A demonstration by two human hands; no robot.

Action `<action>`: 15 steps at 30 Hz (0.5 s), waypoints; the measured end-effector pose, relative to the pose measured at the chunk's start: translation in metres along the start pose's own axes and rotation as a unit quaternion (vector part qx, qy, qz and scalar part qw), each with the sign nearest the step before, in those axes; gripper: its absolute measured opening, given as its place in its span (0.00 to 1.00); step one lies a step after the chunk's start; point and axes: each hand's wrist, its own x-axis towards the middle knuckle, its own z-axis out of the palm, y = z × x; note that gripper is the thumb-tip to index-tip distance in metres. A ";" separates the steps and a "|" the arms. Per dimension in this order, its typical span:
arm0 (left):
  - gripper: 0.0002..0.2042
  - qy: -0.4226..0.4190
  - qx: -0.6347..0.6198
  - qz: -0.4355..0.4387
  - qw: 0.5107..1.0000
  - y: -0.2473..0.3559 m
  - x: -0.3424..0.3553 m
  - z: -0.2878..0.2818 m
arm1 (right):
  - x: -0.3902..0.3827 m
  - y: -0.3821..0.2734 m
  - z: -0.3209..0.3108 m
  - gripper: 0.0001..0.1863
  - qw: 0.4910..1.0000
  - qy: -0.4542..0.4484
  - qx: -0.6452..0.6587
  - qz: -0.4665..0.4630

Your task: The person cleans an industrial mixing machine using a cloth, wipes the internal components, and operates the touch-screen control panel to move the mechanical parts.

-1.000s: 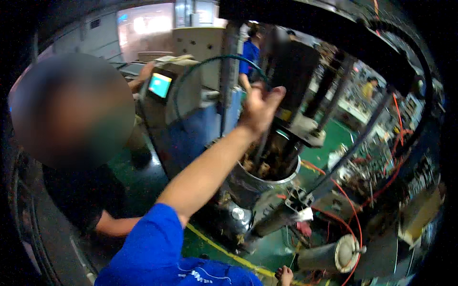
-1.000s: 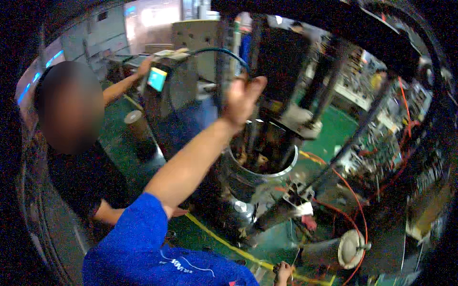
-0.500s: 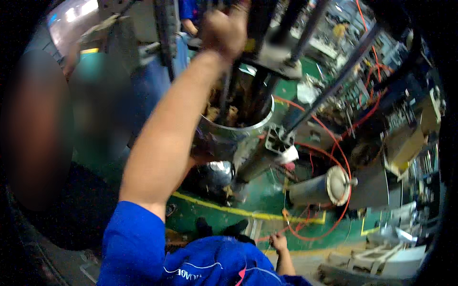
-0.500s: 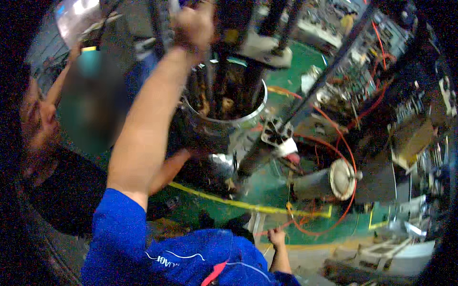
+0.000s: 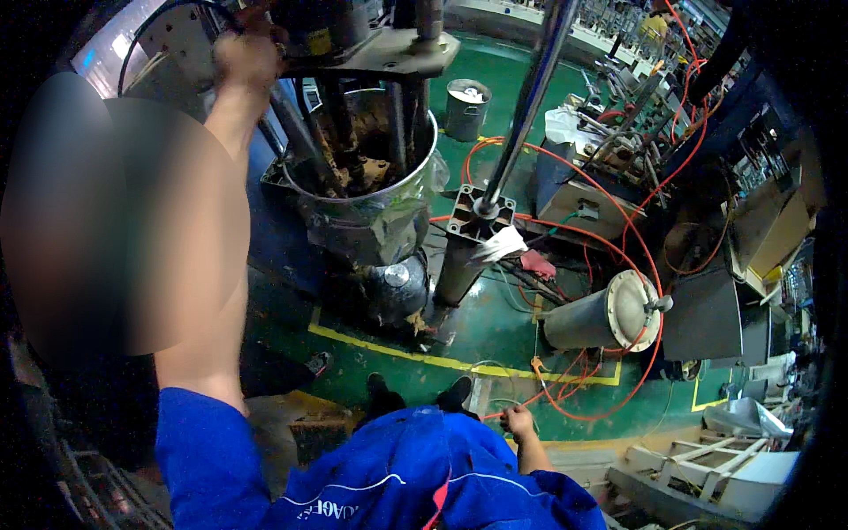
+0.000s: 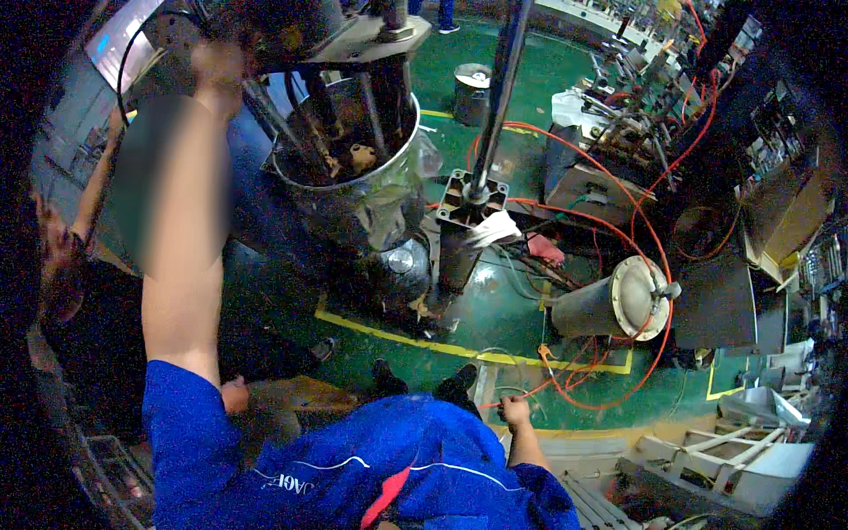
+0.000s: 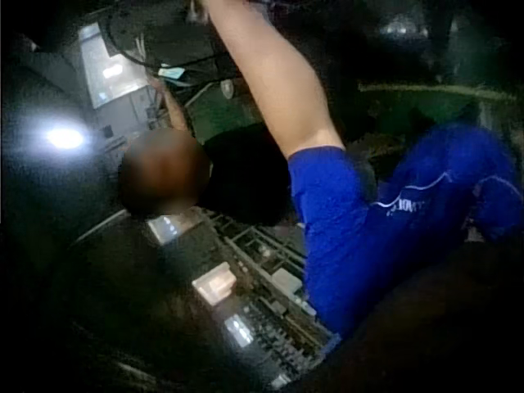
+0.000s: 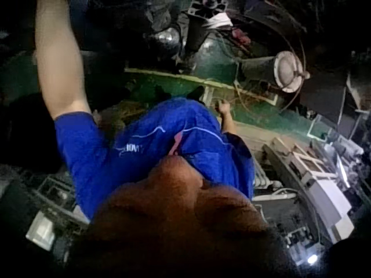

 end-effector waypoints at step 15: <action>0.08 0.015 0.194 0.008 0.981 0.001 0.000 -0.017 | 0.057 -0.017 -0.023 0.11 0.996 -0.033 -0.069 -0.048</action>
